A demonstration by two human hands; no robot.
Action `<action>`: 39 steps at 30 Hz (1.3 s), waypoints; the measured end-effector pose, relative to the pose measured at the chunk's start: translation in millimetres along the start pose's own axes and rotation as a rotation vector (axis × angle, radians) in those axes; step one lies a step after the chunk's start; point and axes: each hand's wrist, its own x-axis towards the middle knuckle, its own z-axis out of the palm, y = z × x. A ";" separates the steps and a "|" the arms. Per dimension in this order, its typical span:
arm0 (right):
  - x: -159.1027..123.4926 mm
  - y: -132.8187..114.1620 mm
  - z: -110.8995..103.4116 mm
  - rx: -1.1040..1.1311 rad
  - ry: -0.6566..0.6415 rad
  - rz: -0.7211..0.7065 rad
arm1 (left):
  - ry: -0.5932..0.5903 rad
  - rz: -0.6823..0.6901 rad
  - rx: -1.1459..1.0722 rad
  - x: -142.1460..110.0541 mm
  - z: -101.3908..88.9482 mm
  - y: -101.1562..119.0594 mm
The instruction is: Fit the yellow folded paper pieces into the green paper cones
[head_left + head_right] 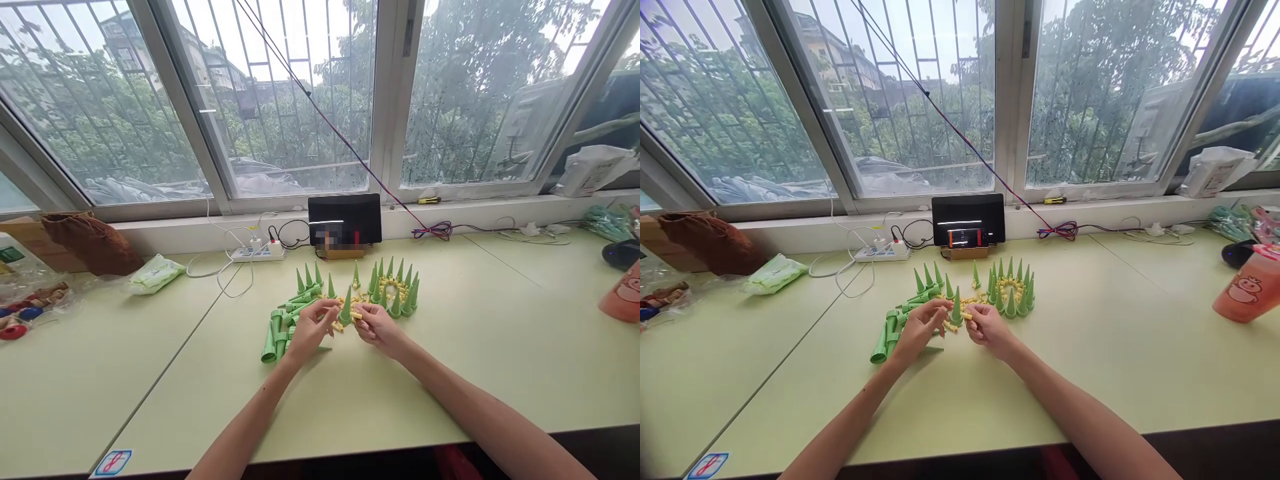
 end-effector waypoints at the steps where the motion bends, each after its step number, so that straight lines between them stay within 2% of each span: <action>1: 0.1 0.2 -0.2 -0.020 0.017 -0.019 | 0.028 -0.005 0.002 0.0 -0.7 1.0; 5: -1.2 2.2 -0.4 -0.193 0.089 -0.109 | 0.083 -0.070 0.052 -1.0 -2.9 1.9; 11: -5.1 4.4 1.8 -0.533 0.045 -0.255 | -0.172 -0.211 0.140 -2.3 -3.6 -3.0; 14: -6.3 4.7 0.8 -0.612 0.036 -0.296 | -0.223 -0.209 0.155 -3.6 -3.9 -1.9; 23: -9.2 2.6 2.5 -0.672 0.055 -0.344 | -0.233 -0.173 0.249 -4.1 -2.3 11.4; 31: -8.0 5.4 0.5 -0.643 0.049 -0.334 | -0.275 -0.156 0.251 -4.1 -4.4 7.8; 39: -8.0 3.2 0.9 -0.536 0.056 -0.238 | -0.304 -0.090 0.248 -4.3 -6.6 6.1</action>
